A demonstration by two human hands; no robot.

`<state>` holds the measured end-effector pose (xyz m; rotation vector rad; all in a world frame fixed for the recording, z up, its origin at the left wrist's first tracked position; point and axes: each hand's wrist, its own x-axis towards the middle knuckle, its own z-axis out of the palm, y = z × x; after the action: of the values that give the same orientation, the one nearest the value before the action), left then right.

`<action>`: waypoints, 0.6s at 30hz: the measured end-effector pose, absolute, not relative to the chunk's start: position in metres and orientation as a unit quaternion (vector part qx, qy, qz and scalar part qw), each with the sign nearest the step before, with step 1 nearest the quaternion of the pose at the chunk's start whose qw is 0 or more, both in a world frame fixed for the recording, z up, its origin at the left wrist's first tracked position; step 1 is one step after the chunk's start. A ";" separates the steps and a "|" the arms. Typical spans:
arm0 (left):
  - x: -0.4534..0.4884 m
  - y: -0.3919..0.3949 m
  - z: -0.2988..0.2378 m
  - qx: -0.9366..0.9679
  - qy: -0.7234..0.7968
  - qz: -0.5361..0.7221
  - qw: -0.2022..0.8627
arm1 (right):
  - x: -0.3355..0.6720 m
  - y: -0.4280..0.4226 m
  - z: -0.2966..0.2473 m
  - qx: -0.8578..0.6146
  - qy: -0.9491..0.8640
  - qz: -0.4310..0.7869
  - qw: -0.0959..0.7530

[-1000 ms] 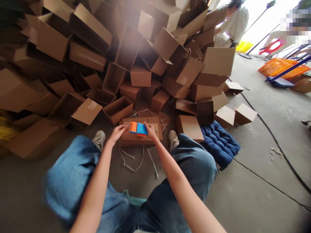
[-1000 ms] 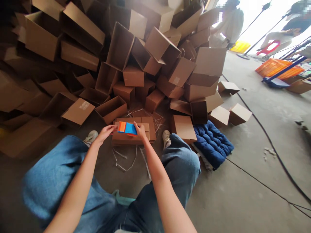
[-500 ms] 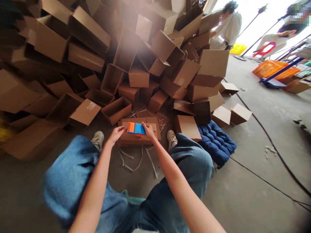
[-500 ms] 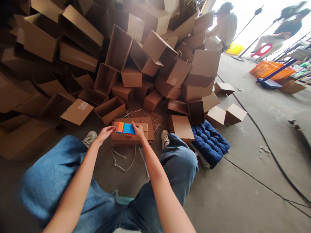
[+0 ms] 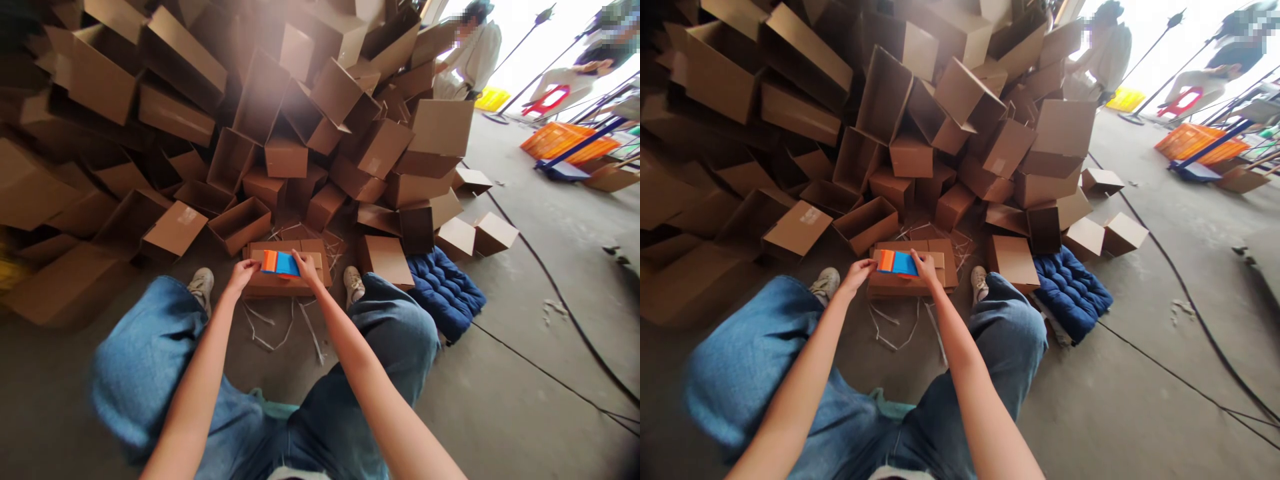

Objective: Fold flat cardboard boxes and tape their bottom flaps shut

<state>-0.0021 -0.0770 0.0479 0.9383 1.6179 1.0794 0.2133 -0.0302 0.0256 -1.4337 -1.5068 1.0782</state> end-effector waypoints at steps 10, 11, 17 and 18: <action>-0.011 -0.068 0.030 0.394 0.706 0.426 0.405 | 0.207 -0.023 0.036 -0.554 -0.639 0.383 0.370; -0.013 -0.067 0.028 0.399 0.715 0.420 0.390 | 0.206 -0.021 0.038 -0.555 -0.646 0.377 0.363; -0.019 -0.064 0.023 0.393 0.731 0.403 0.387 | 0.203 -0.015 0.044 -0.562 -0.668 0.356 0.333; -0.019 -0.063 0.023 0.392 0.730 0.402 0.389 | 0.203 -0.015 0.045 -0.562 -0.672 0.351 0.331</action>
<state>-0.0195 -0.0633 0.0228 0.9974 1.8563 1.0230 0.2030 -0.0146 0.0455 -1.4685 -1.7555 0.9183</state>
